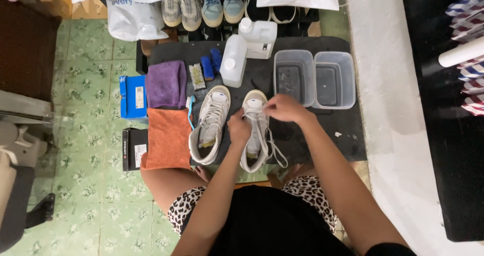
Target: Removing shoelaces from a pair of white high-top sneakers on a repair bench.
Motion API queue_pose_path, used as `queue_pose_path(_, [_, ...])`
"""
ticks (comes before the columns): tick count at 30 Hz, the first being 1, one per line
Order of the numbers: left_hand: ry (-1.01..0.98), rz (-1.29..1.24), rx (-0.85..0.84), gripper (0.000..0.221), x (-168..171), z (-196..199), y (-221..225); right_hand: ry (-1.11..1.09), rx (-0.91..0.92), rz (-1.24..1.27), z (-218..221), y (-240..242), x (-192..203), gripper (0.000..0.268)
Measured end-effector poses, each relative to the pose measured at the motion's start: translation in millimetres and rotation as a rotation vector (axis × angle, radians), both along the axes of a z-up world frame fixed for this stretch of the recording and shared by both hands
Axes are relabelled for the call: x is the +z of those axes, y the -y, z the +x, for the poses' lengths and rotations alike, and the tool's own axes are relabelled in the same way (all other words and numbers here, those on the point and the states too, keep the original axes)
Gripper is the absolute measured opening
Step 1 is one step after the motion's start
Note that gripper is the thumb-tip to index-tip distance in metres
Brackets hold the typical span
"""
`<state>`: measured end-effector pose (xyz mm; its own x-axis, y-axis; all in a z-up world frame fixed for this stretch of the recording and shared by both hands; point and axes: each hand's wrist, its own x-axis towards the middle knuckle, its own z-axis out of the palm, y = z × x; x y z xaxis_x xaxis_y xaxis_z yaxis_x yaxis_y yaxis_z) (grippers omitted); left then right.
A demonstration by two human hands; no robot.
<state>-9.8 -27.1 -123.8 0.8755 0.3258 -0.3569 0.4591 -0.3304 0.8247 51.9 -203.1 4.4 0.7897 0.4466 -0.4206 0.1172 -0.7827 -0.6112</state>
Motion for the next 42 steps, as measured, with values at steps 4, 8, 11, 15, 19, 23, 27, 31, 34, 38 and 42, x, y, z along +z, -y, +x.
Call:
queue_pose_path(4, [-0.035,0.076,0.02,0.041,-10.8,4.1,-12.7,-0.169,-0.026,0.415,-19.9,9.9,0.2,0.028])
queue_pose_path(8, [0.04,0.052,0.04,0.04,11.5,5.5,-9.2,0.15,0.054,0.372,-24.1,13.0,2.0,0.029])
queue_pose_path(11, [0.013,0.055,0.065,0.041,24.3,-5.1,-7.5,0.168,0.058,0.286,-27.3,11.6,11.9,0.029])
queue_pose_path(15, [-0.035,0.05,0.062,0.043,42.7,-7.7,-11.7,-0.096,-0.082,0.503,-30.9,18.5,4.4,0.025])
queue_pose_path(19, [-0.055,0.09,0.087,0.043,2.4,-1.9,-23.4,-0.091,-0.164,0.46,-42.0,22.3,35.3,0.024])
queue_pose_path(23, [-0.051,0.112,0.025,0.043,23.8,2.8,-11.7,0.168,-0.043,0.174,-37.1,31.2,62.1,0.03])
queue_pose_path(27, [-0.093,0.128,-0.023,0.046,43.2,-5.0,-7.5,0.167,0.054,0.421,-37.2,37.6,92.3,0.031])
queue_pose_path(31, [-0.087,0.152,-0.031,0.043,19.5,4.8,-20.1,0.067,-0.068,0.368,-44.3,48.0,102.0,0.03])
queue_pose_path(34, [-0.12,0.179,-0.062,0.046,33.8,-3.6,-19.9,0.053,-0.066,0.34,-48.8,56.2,105.5,0.042])
queue_pose_path(38, [-0.075,0.173,-0.043,0.04,37.0,1.9,-18.8,-0.035,-0.056,0.886,-49.1,68.8,95.4,0.027])
queue_pose_path(42, [-0.046,0.139,-0.036,0.039,42.1,-1.9,-23.2,0.019,-0.153,0.709,-53.5,90.3,91.4,0.021])
